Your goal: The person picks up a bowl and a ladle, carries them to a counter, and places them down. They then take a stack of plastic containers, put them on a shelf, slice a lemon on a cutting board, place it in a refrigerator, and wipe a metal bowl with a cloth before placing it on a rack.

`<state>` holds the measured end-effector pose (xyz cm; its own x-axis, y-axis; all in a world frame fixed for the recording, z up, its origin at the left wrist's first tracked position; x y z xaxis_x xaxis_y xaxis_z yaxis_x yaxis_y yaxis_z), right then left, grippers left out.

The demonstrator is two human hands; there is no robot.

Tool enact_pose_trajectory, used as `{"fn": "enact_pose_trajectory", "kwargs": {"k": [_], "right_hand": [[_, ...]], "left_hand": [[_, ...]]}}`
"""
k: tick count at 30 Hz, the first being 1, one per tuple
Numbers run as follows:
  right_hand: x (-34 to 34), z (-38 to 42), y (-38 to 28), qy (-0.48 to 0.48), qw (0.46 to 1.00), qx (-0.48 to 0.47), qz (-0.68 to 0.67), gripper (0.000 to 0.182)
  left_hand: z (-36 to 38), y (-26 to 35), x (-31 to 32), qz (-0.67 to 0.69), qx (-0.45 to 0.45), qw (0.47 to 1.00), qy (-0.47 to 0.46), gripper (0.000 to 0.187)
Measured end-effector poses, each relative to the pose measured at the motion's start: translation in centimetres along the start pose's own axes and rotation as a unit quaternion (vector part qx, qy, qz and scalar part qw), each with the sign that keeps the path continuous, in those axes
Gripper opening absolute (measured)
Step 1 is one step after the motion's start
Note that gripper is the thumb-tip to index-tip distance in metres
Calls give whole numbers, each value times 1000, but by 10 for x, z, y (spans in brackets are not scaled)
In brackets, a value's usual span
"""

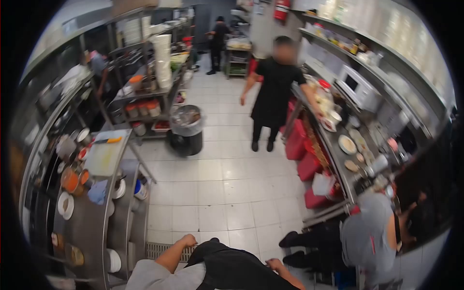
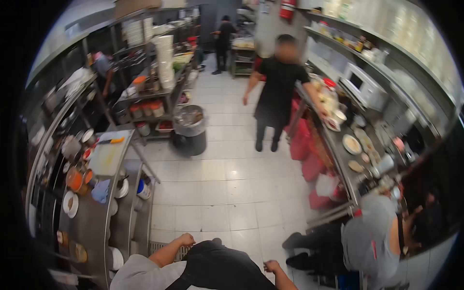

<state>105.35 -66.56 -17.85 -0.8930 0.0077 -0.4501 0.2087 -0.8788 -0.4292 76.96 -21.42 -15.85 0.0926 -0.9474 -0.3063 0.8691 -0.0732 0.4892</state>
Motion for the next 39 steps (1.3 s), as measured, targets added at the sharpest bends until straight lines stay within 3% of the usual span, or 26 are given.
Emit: {"fn": "enact_pose_trajectory", "kwargs": {"k": [1, 2, 3, 4, 8, 11, 13, 14, 15, 19, 22, 23, 25, 26, 27, 29, 30, 31, 32, 33, 34, 35, 36, 37, 38, 39], "right_hand": [[3, -69, 8, 7, 998, -65, 5, 34], [-7, -115, -8, 43, 960, -215, 176, 31], [-13, -161, -20, 62, 968, -227, 88, 30], [-46, -110, -120, 15, 990, -16, -143, 28], [-87, -116, -284, 28, 984, -140, -103, 25], [-97, -124, -342, 12, 976, -209, -53, 25], [-102, -133, -348, -12, 978, -203, -56, 25], [-108, -139, -351, -26, 977, -201, -65, 25], [-112, -151, -344, -28, 977, -200, -67, 25], [-131, -187, -260, -42, 995, -42, -85, 28], [-124, -291, -108, -47, 995, -59, 71, 32], [-140, -275, -113, -23, 998, -45, 40, 32], [-175, -242, -144, -58, 976, 177, -111, 35], [-179, -265, -130, -55, 993, 104, -4, 36], [-181, -278, -126, -55, 993, 107, -16, 36], [-211, -306, -138, -6, 1000, 5, -30, 35], [-247, -276, -202, -16, 971, 161, -173, 33], [-263, -305, -211, 6, 990, -25, 142, 35], [-263, -349, -204, 24, 876, -207, 434, 38], [-268, -381, -214, 16, 853, -196, 484, 45], [-288, -383, -250, 6, 849, -206, 486, 35], [-303, -394, -277, -10, 963, -88, 253, 23], [-322, -394, -317, 51, 935, -181, 299, 21], [-332, -408, -349, 132, 825, -294, 465, 22], [-326, -464, -350, 153, 865, -322, 354, 25], [-350, -418, -402, 204, 877, -360, 246, 23]], "left_hand": [[-20, -16, -25, -102, 75, 992, 28, 26], [-18, -34, -37, -206, 142, 967, 50, 29], [-11, -57, -42, -192, 123, 972, 52, 29], [-7, -63, -61, -89, 60, 990, 89, 34], [17, -62, -91, 205, -85, 968, 117, 52], [20, -42, -62, 302, -15, 945, 123, 56], [39, -12, -27, 333, -105, 936, -37, 59], [48, 3, -21, 345, -101, 928, -97, 59], [61, 19, -21, 366, -46, 922, -117, 58], [109, 95, -74, 410, 141, 894, -115, 56], [124, 156, -123, 400, 226, 883, -95, 55], [121, 176, -135, 392, 242, 882, -94, 55], [115, 210, -159, 372, 262, 886, -89, 55], [110, 224, -171, 362, 267, 889, -83, 55], [104, 237, -183, 350, 276, 892, -75, 55], [85, 252, -207, 330, 289, 897, -55, 56], [48, 243, -216, 329, 291, 897, -55, 56], [-15, 209, -226, 370, 139, 917, -64, 54], [-48, 188, -234, 399, -22, 914, -73, 53], [-50, 191, -243, 395, -31, 915, -78, 53], [-53, 198, -253, 484, -12, 872, -67, 50], [-62, 208, -266, 567, 12, 822, -55, 48], [-81, 199, -265, 584, 18, 811, -19, 45], [-91, 196, -261, 427, -6, 903, 47, 43], [-101, 202, -266, 248, -25, 962, 111, 41], [-112, 206, -274, 156, -22, 980, 122, 41]]}}
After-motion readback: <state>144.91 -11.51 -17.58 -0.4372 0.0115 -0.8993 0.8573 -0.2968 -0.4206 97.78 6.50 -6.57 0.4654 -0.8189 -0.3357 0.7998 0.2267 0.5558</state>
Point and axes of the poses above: each hand's wrist, its own z-axis away from the middle knuckle, its own x-axis out of the palm, y = z × x, the point moved 2 cm from there along -z, towards the middle knuckle, and after that the axes turned 12 degrees about z, right-handed, at the moved point
